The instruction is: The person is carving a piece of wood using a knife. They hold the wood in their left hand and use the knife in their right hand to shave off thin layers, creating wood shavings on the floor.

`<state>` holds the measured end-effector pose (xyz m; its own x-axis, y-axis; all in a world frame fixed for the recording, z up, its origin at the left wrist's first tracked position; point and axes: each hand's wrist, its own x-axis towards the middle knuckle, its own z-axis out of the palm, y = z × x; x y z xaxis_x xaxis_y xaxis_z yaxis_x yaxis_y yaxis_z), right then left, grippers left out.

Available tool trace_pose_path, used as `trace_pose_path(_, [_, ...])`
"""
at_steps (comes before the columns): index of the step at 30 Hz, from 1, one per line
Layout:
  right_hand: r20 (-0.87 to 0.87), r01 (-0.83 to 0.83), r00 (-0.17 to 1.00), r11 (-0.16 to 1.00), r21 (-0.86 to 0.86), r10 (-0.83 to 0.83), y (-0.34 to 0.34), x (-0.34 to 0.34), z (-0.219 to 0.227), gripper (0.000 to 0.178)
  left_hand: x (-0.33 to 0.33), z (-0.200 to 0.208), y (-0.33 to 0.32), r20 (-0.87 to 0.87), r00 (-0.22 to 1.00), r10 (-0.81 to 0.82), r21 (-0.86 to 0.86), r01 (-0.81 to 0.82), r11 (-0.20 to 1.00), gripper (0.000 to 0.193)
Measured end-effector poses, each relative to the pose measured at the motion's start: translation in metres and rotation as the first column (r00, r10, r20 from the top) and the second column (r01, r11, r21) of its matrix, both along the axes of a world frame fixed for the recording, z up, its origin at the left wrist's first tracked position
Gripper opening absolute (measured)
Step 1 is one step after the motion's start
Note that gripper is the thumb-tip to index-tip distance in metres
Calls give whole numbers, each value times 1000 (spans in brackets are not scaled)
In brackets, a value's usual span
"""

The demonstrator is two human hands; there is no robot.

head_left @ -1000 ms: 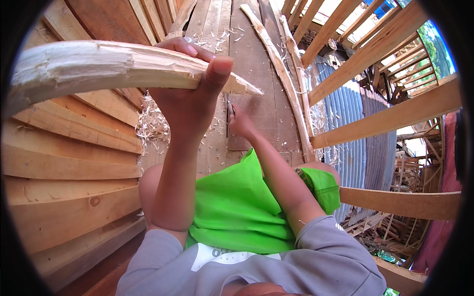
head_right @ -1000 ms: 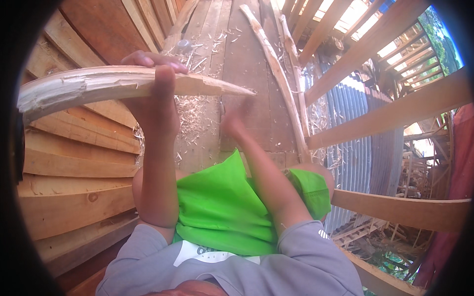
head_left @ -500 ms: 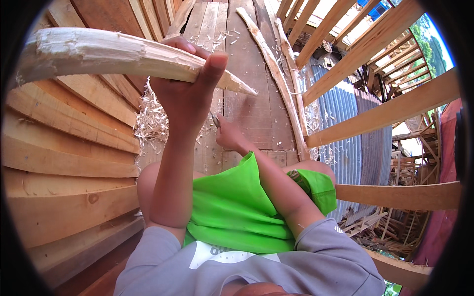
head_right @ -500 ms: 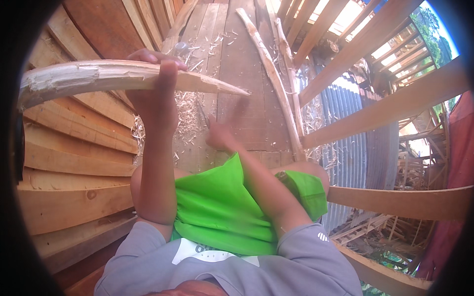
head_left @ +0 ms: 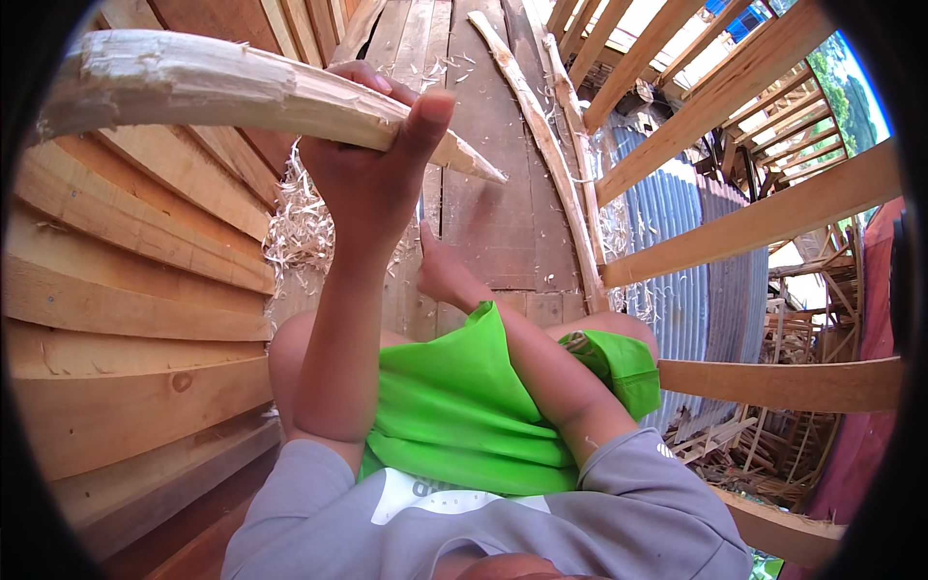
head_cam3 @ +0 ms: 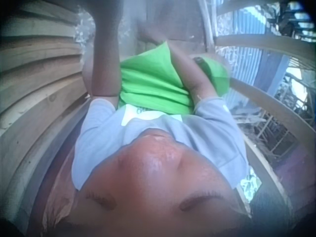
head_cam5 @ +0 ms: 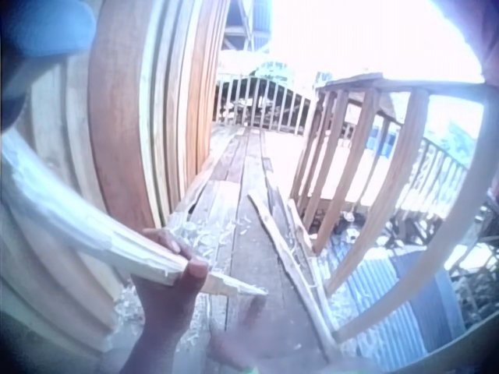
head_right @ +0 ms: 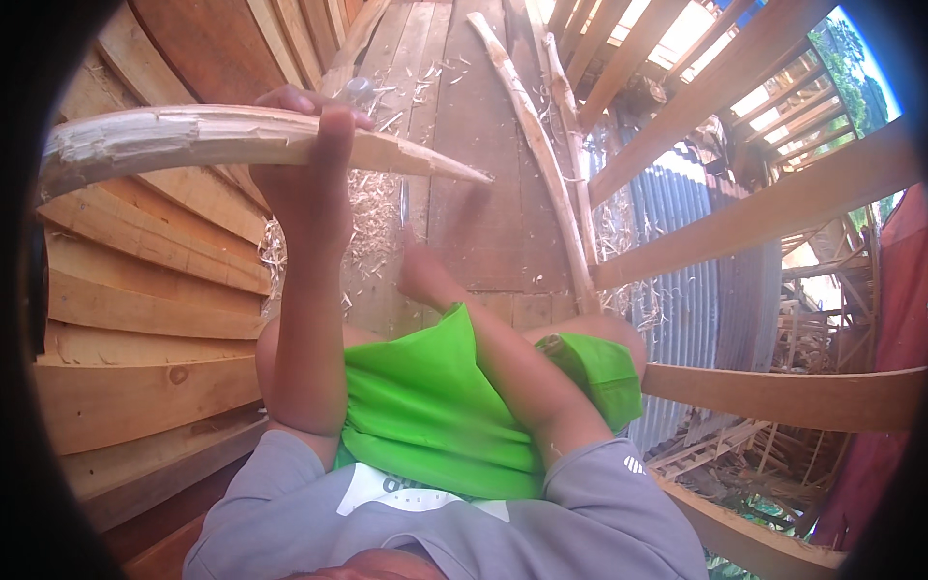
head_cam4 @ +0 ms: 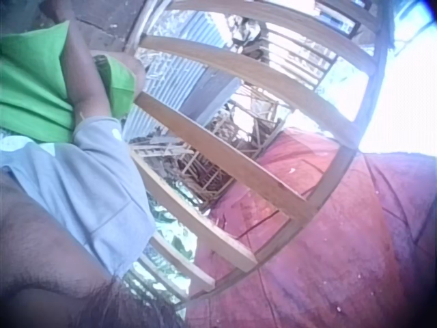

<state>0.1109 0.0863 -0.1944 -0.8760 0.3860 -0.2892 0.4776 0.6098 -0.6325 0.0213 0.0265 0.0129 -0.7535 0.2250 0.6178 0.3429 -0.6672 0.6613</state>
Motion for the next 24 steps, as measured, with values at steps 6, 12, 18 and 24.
trace_pose_path(6, [212, -1, 977, 985, 172, -36, -4, 5, -16, 84, -1, 0, 1, -11, 1000, 18, -6, -18, 1000, 41])
trace_pose_path(12, [220, -16, 975, 983, 181, -24, -12, 6, -36, 87, -2, -1, 1, -33, 999, 28, -1, -28, 1000, 40])
trace_pose_path(18, [12, -140, 990, 990, -4, 140, -14, 1, -52, 85, 0, -1, 6, -37, 999, 12, 11, -11, 1000, 39])
trace_pose_path(24, [-16, 29, 999, 999, 40, -29, -27, 4, -9, 83, -5, -6, 2, -39, 999, 21, 17, -20, 1000, 39])
